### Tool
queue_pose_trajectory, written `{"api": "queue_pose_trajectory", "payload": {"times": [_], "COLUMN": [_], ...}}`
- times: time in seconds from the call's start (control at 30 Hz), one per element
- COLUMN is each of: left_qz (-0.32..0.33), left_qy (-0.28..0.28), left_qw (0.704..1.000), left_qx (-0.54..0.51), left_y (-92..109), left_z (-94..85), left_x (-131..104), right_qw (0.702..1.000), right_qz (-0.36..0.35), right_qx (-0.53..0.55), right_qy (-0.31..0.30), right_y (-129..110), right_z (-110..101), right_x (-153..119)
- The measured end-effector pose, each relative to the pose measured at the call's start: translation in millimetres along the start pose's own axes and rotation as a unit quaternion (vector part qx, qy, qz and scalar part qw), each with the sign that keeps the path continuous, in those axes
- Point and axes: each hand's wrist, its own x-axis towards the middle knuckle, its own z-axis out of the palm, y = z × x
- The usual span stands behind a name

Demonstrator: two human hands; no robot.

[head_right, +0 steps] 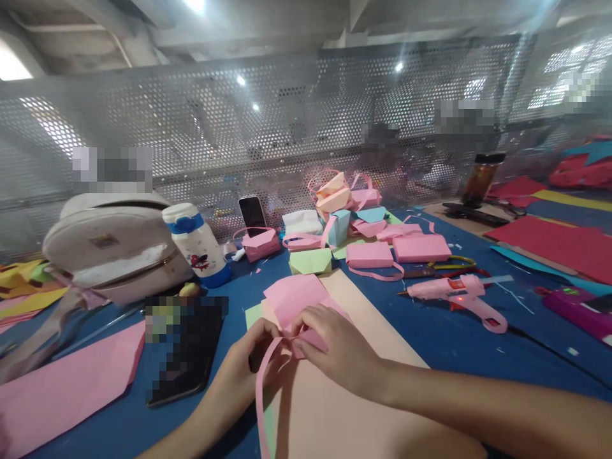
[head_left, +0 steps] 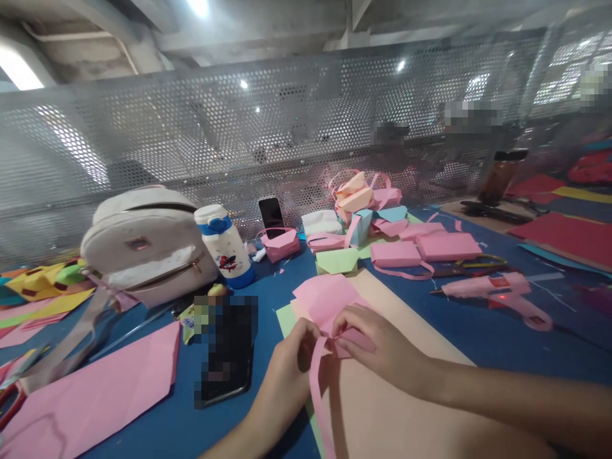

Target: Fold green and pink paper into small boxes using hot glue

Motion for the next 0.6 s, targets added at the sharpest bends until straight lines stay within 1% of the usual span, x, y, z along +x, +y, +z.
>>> {"api": "queue_pose_trajectory", "payload": {"times": [0.07, 0.2, 0.27, 0.47, 0.6], "left_qz": [0.006, -0.006, -0.01, -0.006, 0.002], "left_qy": [0.01, -0.008, -0.008, 0.008, 0.032], "left_qw": [1.0, 0.999, 0.999, 0.999, 0.996], "left_qx": [-0.003, -0.035, -0.04, -0.046, -0.084], "left_y": [-0.4, -2.5, -3.3, -1.2, 0.9], "left_z": [0.6, 1.8, 2.3, 4.0, 3.8], "left_x": [-0.3, -1.6, -1.3, 3.0, 3.4], "right_qw": [1.0, 1.0, 1.0, 1.0, 0.999], "right_qz": [-0.003, -0.009, -0.009, -0.008, -0.022], "right_qx": [0.003, 0.008, 0.007, 0.001, -0.025], "right_qy": [-0.002, -0.005, -0.006, -0.005, 0.011], "right_y": [-0.1, -1.2, -1.3, 0.9, 0.6], "right_z": [-0.3, -1.5, -1.5, 0.1, -0.9], "right_x": [-0.7, -0.9, -0.6, 0.2, -0.1]}}
